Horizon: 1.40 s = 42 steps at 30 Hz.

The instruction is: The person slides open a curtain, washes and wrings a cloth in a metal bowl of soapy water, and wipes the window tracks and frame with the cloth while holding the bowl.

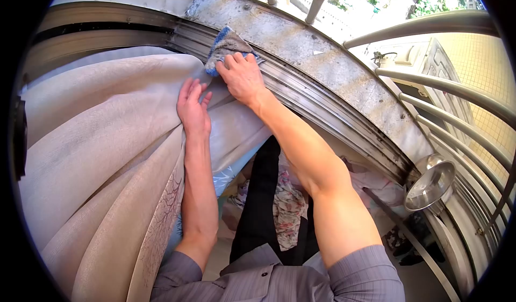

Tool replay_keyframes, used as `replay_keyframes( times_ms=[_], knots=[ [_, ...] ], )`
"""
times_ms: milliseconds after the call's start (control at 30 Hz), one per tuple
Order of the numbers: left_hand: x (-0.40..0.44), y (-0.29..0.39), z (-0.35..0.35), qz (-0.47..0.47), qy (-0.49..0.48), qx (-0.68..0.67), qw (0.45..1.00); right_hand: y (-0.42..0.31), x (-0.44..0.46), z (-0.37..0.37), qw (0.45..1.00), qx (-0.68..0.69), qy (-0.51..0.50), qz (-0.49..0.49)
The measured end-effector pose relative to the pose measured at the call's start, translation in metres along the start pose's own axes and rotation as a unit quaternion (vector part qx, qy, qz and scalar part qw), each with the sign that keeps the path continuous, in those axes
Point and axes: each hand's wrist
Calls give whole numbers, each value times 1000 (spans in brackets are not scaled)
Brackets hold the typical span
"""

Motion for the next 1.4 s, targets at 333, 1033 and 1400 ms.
replay_keyframes(
  times_ms=[333, 1033, 1400],
  knots=[
    [0, 7, -8, 5, -14, -26, 1000, 53, -182, -99, 990, -15, -140, -15],
    [-1, 10, -20, 21, 116, -88, 989, -51, 162, 56, 999, -9, -30, -1],
    [-9, -4, 14, 36, 34, -4, 999, 28, -91, -28, 999, -8, 15, 28]
  ],
)
Point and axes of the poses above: each hand's wrist, its own x-axis towards the middle knuckle, its own z-axis out of the palm, y = z × x, and after that the axes turned 9 degrees about -y, right-handed
